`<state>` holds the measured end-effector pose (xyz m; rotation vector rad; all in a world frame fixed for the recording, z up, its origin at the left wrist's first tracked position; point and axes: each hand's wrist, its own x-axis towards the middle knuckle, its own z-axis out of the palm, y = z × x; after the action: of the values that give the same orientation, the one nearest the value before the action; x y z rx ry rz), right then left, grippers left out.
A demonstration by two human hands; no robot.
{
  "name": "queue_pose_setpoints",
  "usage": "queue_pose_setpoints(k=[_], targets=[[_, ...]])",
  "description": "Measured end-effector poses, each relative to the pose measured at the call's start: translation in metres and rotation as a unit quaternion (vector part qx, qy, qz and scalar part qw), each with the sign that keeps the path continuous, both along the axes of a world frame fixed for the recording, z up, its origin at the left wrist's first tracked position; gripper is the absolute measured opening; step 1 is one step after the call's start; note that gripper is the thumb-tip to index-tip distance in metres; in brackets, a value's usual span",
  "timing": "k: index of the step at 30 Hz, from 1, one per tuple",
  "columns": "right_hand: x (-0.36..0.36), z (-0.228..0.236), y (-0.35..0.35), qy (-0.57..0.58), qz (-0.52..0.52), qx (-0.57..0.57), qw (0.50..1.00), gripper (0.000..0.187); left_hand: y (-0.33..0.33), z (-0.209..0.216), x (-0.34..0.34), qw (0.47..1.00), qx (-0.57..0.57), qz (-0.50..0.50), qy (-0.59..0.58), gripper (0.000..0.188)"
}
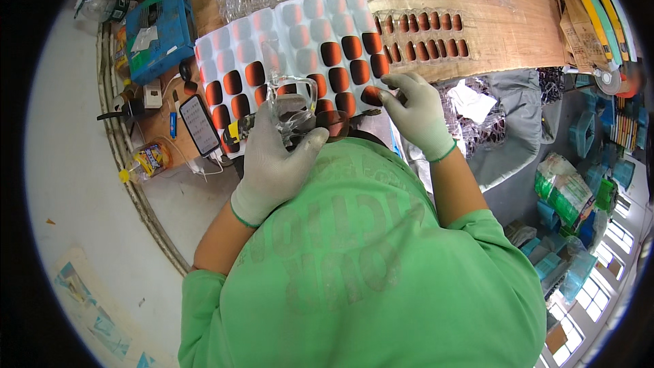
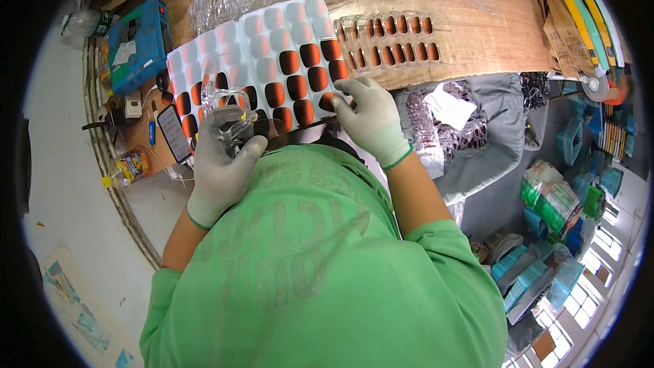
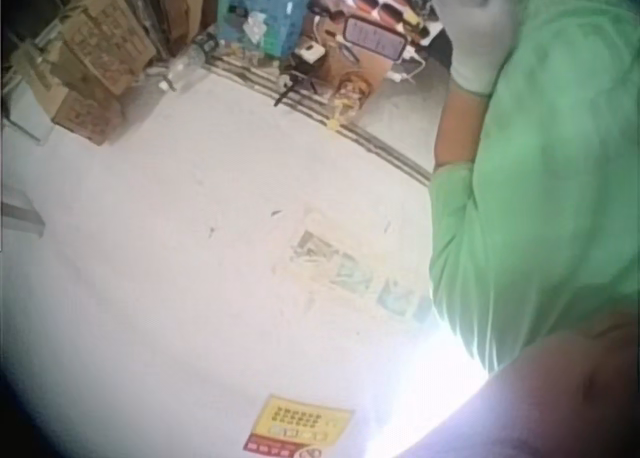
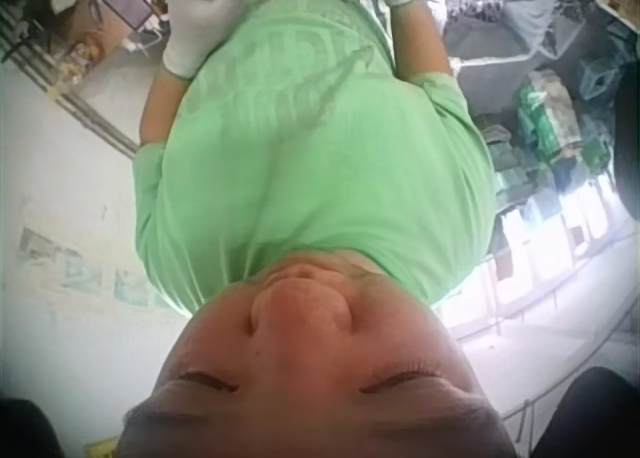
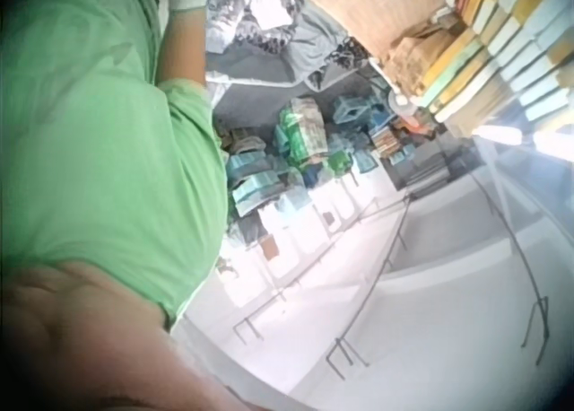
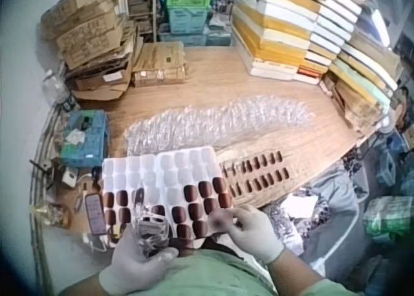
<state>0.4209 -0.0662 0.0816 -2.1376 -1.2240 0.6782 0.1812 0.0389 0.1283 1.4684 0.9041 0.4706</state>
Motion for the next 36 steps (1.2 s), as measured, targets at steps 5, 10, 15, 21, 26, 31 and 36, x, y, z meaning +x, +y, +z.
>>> queue_pose_setpoints(k=[5,10,15,21,26,31,36], targets=[[-0.004,-0.023,0.003,-0.113,0.043,-0.085,0.989,0.031,0.000,0.003,0.002,0.999,-0.009,-0.030,-0.018,0.050],[-0.004,-0.026,0.010,-0.148,0.062,-0.100,0.982,0.026,0.004,0.005,0.000,0.995,0.079,-0.045,0.031,0.046],[0.004,-0.030,0.009,0.065,-0.025,-0.074,0.995,0.021,0.003,0.004,-0.005,0.998,0.047,-0.032,0.003,0.050],[0.000,-0.033,0.010,0.237,-0.108,-0.050,0.964,0.021,0.003,0.005,-0.007,0.999,0.028,-0.012,0.022,0.051],[-0.008,-0.044,0.010,-0.003,-0.012,-0.018,1.000,0.025,0.000,-0.001,-0.008,0.999,0.033,0.002,0.005,0.048],[-0.008,-0.044,0.008,-0.054,0.036,-0.014,0.998,0.025,0.000,-0.003,-0.008,1.000,-0.010,0.013,0.011,0.050],[-0.012,-0.043,0.006,-0.104,0.059,-0.053,0.991,0.029,0.002,0.000,-0.003,1.000,0.013,-0.006,-0.005,0.049]])
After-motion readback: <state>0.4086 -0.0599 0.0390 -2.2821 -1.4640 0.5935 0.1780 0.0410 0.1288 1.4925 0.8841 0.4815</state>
